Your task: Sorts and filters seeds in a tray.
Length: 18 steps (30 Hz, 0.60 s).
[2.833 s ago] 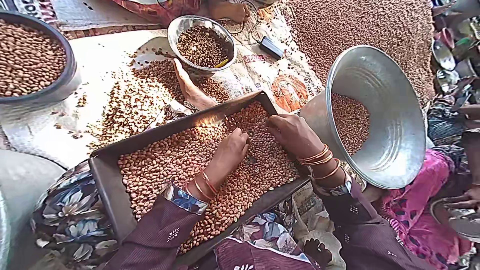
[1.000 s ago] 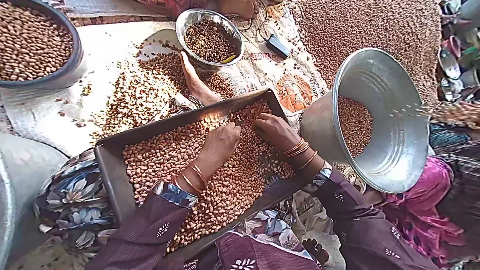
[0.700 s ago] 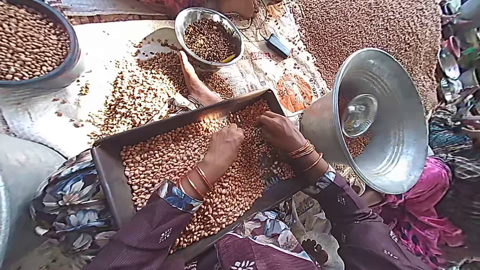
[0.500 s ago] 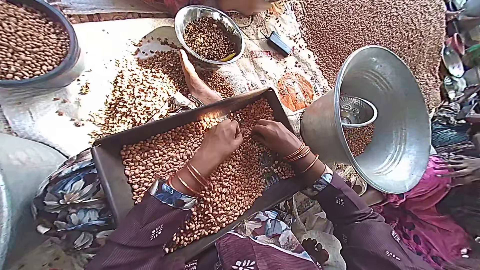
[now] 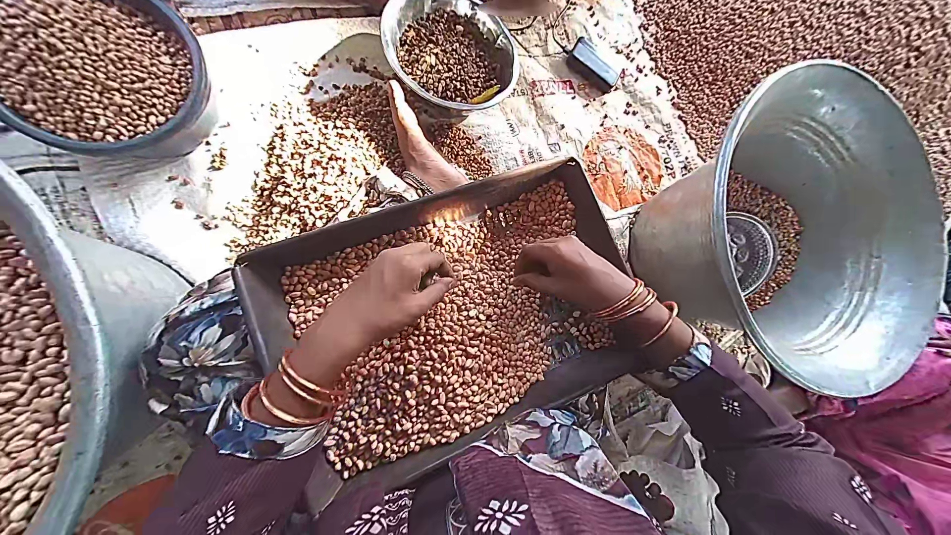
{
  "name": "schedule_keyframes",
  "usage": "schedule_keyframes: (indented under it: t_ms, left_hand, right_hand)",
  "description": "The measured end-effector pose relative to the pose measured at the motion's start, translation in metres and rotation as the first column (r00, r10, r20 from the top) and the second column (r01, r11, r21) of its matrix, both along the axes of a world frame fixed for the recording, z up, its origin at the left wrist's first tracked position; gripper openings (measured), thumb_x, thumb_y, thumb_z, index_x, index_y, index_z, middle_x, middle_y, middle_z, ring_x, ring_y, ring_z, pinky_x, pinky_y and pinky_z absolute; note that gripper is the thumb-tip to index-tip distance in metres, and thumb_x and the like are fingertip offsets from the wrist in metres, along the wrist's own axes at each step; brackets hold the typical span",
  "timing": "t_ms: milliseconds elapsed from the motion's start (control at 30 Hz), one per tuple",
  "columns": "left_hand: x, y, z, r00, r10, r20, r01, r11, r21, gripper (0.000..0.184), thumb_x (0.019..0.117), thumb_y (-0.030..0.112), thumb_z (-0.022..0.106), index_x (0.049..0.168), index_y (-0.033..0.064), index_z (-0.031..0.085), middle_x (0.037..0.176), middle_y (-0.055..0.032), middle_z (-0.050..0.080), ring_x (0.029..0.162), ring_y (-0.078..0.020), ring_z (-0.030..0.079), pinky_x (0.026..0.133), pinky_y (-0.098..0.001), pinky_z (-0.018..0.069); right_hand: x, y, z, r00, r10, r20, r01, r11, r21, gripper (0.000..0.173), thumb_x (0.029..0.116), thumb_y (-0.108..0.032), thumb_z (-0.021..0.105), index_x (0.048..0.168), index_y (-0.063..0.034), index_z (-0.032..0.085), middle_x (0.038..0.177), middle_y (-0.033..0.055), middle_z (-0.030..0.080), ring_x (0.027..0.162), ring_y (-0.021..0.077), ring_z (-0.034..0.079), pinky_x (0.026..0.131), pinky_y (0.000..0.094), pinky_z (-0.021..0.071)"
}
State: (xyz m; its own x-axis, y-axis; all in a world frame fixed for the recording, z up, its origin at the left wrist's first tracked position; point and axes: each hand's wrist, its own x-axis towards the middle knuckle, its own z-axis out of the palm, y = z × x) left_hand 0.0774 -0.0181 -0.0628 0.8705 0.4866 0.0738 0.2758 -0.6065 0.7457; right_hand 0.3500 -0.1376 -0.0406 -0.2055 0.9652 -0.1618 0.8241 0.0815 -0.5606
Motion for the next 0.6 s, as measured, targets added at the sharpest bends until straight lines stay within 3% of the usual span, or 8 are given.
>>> schedule_keyframes:
  t_ms: [67, 167, 267, 333, 433, 500, 533, 600]
  left_hand:
    - [-0.016, -0.006, -0.005, 1.0, -0.025, 0.003, 0.025, 0.998, 0.05, 0.019, 0.0949, 0.025, 0.063, 0.096, 0.0129, 0.076, 0.083, 0.0023, 0.062, 0.071, -0.0058, 0.058, 0.064, -0.0228, 0.0508]
    - [-0.029, -0.017, -0.012, 0.999, -0.051, -0.017, 0.052, 0.996, 0.071, 0.023, 0.095, 0.033, 0.064, 0.1, 0.0152, 0.078, 0.088, -0.0001, 0.064, 0.079, -0.0108, 0.063, 0.069, -0.0284, 0.0545]
    - [-0.03, -0.027, -0.018, 0.999, -0.038, -0.002, 0.038, 0.989, 0.141, 0.024, 0.0965, 0.029, 0.064, 0.103, 0.0107, 0.078, 0.088, -0.006, 0.065, 0.078, -0.0186, 0.064, 0.068, -0.0338, 0.0551]
    - [-0.03, -0.028, -0.017, 1.0, 0.001, 0.006, -0.002, 0.991, 0.134, 0.022, 0.096, 0.027, 0.064, 0.101, 0.0102, 0.077, 0.086, -0.0053, 0.064, 0.076, -0.0165, 0.064, 0.067, -0.0314, 0.0545]
    - [-0.032, -0.025, -0.008, 0.983, 0.156, 0.095, -0.144, 0.982, -0.122, 0.016, 0.0957, 0.023, 0.063, 0.098, 0.0101, 0.072, 0.082, 0.0046, 0.057, 0.064, 0.0007, 0.048, 0.057, -0.0132, 0.0405]
    - [-0.035, -0.024, 0.0, 0.96, 0.254, 0.115, -0.212, 0.934, -0.289, 0.014, 0.0986, 0.021, 0.053, 0.097, 0.0128, 0.064, 0.081, 0.008, 0.056, 0.061, 0.0041, 0.047, 0.053, -0.011, 0.0379]
    - [-0.037, -0.024, 0.002, 0.962, 0.254, 0.101, -0.217, 0.935, -0.282, 0.016, 0.0997, 0.022, 0.049, 0.098, 0.0127, 0.062, 0.085, 0.0074, 0.055, 0.065, 0.0035, 0.049, 0.057, -0.0117, 0.0394]
    - [-0.038, -0.027, -0.002, 0.98, 0.183, 0.077, -0.169, 0.972, -0.162, 0.019, 0.0982, 0.022, 0.054, 0.098, 0.0086, 0.067, 0.089, 0.0031, 0.057, 0.074, 0.0005, 0.054, 0.065, -0.0141, 0.0453]
  right_hand:
    - [-0.011, -0.001, 0.012, 0.987, -0.002, -0.161, -0.01, 0.997, -0.071, 0.01, 0.0919, -0.018, 0.072, 0.092, -0.0089, 0.069, 0.071, -0.0017, 0.066, 0.059, 0.0072, 0.061, 0.056, 0.0277, 0.0527]
    - [-0.032, 0.0, 0.018, 0.962, 0.026, -0.271, -0.047, 0.996, -0.073, 0.009, 0.0875, -0.01, 0.072, 0.093, -0.0082, 0.065, 0.07, -0.0022, 0.063, 0.057, 0.0051, 0.058, 0.053, 0.0241, 0.0498]
    - [-0.045, 0.007, 0.007, 0.979, 0.117, -0.166, -0.106, 0.991, 0.076, 0.011, 0.0871, -0.003, 0.068, 0.097, -0.0062, 0.072, 0.086, 0.0044, 0.066, 0.07, 0.0126, 0.062, 0.065, 0.03, 0.0546]
    - [-0.052, 0.012, -0.001, 0.983, 0.161, -0.092, -0.15, 0.982, 0.119, 0.012, 0.0888, -0.002, 0.069, 0.097, -0.0075, 0.075, 0.092, 0.0082, 0.066, 0.077, 0.0182, 0.065, 0.069, 0.0344, 0.0564]
    - [-0.058, 0.016, -0.009, 0.971, 0.238, -0.009, -0.235, 0.965, 0.117, 0.007, 0.0926, -0.004, 0.069, 0.095, -0.0073, 0.075, 0.089, 0.0101, 0.064, 0.077, 0.0227, 0.066, 0.067, 0.0365, 0.0559]
    - [-0.061, 0.014, -0.01, 0.97, 0.239, 0.045, -0.243, 0.964, 0.112, 0.005, 0.0927, -0.003, 0.069, 0.094, -0.0047, 0.073, 0.087, 0.0119, 0.064, 0.075, 0.0251, 0.066, 0.065, 0.0379, 0.0556]
    - [-0.061, 0.014, -0.01, 0.971, 0.229, 0.063, -0.235, 0.966, 0.105, 0.004, 0.0923, -0.002, 0.069, 0.094, -0.0037, 0.073, 0.086, 0.0126, 0.064, 0.075, 0.0259, 0.066, 0.065, 0.0386, 0.0557]
    - [-0.06, 0.013, -0.015, 0.973, 0.208, 0.098, -0.218, 0.97, 0.107, 0.001, 0.0917, -0.002, 0.069, 0.092, -0.0021, 0.07, 0.085, 0.0132, 0.064, 0.076, 0.0272, 0.066, 0.067, 0.0402, 0.0564]
